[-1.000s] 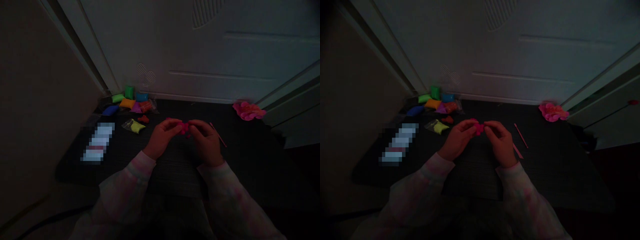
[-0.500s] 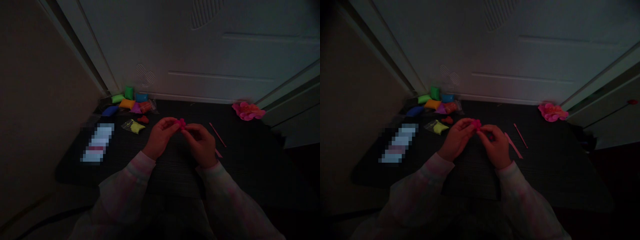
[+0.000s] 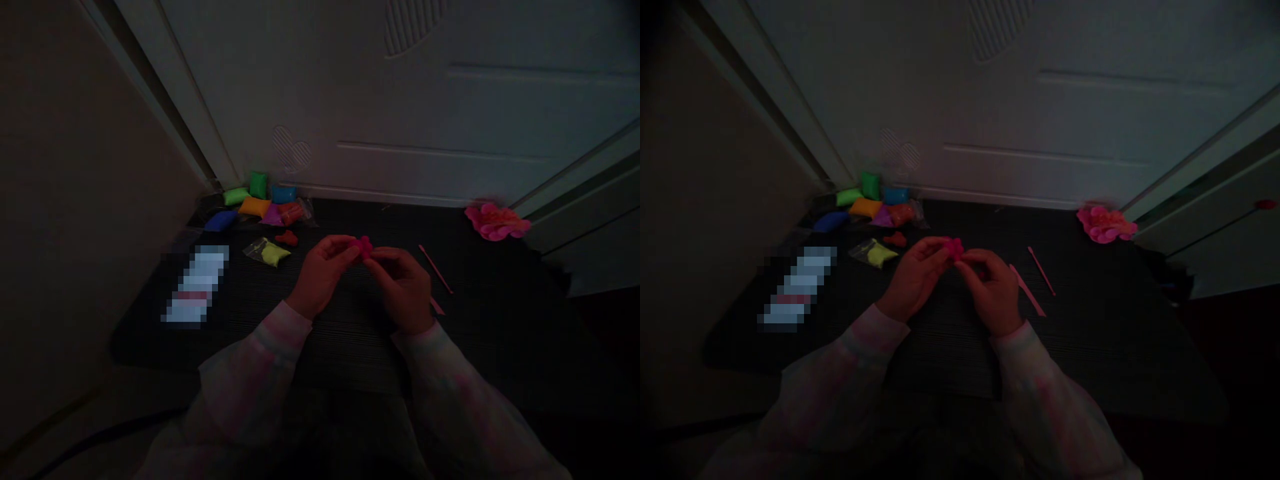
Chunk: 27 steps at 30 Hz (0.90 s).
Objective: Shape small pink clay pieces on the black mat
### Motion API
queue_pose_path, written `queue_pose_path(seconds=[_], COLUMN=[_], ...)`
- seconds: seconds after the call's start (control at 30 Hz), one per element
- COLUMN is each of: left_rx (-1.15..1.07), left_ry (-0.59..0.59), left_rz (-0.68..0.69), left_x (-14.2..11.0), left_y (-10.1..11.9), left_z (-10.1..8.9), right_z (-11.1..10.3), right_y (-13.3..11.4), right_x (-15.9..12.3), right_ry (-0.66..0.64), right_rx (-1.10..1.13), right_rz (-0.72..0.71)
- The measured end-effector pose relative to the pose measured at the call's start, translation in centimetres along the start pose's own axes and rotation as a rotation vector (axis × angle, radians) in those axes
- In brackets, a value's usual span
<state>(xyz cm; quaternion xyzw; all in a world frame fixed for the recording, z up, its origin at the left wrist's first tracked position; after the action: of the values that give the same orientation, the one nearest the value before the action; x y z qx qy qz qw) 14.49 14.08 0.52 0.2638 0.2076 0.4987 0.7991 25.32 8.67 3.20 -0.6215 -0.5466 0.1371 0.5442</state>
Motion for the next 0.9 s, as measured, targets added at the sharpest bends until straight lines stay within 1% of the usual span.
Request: queue_pose_path(seconds=[0.17,0.3,0.43,0.57,0.6,0.67,0.73,0.77,0.8,0.83,0.9], left_rx=[-0.024,-0.028,-0.043,-0.027,-0.020,0.003,0.044,0.068,0.089,0.106,0.118], left_ry=[0.002,0.002,-0.002,0.008,0.013,0.015,0.001,-0.010,-0.021,-0.027,-0.026], left_rz=[0.013,-0.009,-0.015,-0.020,-0.025,-0.039,-0.056,-0.065,-0.074,-0.081,-0.084], left_x=[0.1,0.0,0.1,0.2,0.3,0.3,0.3,0.3,0.3,0.3,0.3], left_y=[0.2,-0.1,-0.3,-0.2,-0.1,-0.2,-0.3,-0.4,-0.5,-0.6,-0.6], left_z=[0.0,0.0,-0.1,-0.5,-0.6,-0.7,-0.7,-0.7,-0.6,-0.6,-0.7], right_z=[0.3,0.1,0.3,0.5,0.3,-0.8,-2.2,-2.8,-3.0,-2.9,-1.8], right_y=[-0.1,-0.1,-0.2,0.0,0.3,1.1,2.0,2.4,2.8,3.0,3.7], right_x=[0.0,0.0,-0.1,0.1,0.2,0.6,1.0,1.2,1.4,1.6,1.8], right_ry=[-0.039,-0.020,-0.032,-0.053,-0.036,0.043,0.139,0.158,0.143,0.084,-0.116], right_rx=[-0.013,-0.056,-0.079,-0.020,0.009,0.036,-0.017,-0.084,-0.172,-0.280,-0.490], right_rz=[-0.008,-0.029,-0.049,-0.017,0.011,0.078,0.131,0.144,0.146,0.135,0.096])
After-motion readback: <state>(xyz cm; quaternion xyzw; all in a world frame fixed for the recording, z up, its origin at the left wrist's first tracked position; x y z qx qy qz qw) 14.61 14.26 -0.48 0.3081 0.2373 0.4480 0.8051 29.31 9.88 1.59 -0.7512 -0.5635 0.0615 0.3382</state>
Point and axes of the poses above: each hand's wrist, its own x-axis towards the middle knuckle, its own z-axis out of the palm, y = z × x, the point moved 8 cm from there along x, towards the middle knuckle, and after that the axes turned 11 degrees about -x, right-handed, at the moved point
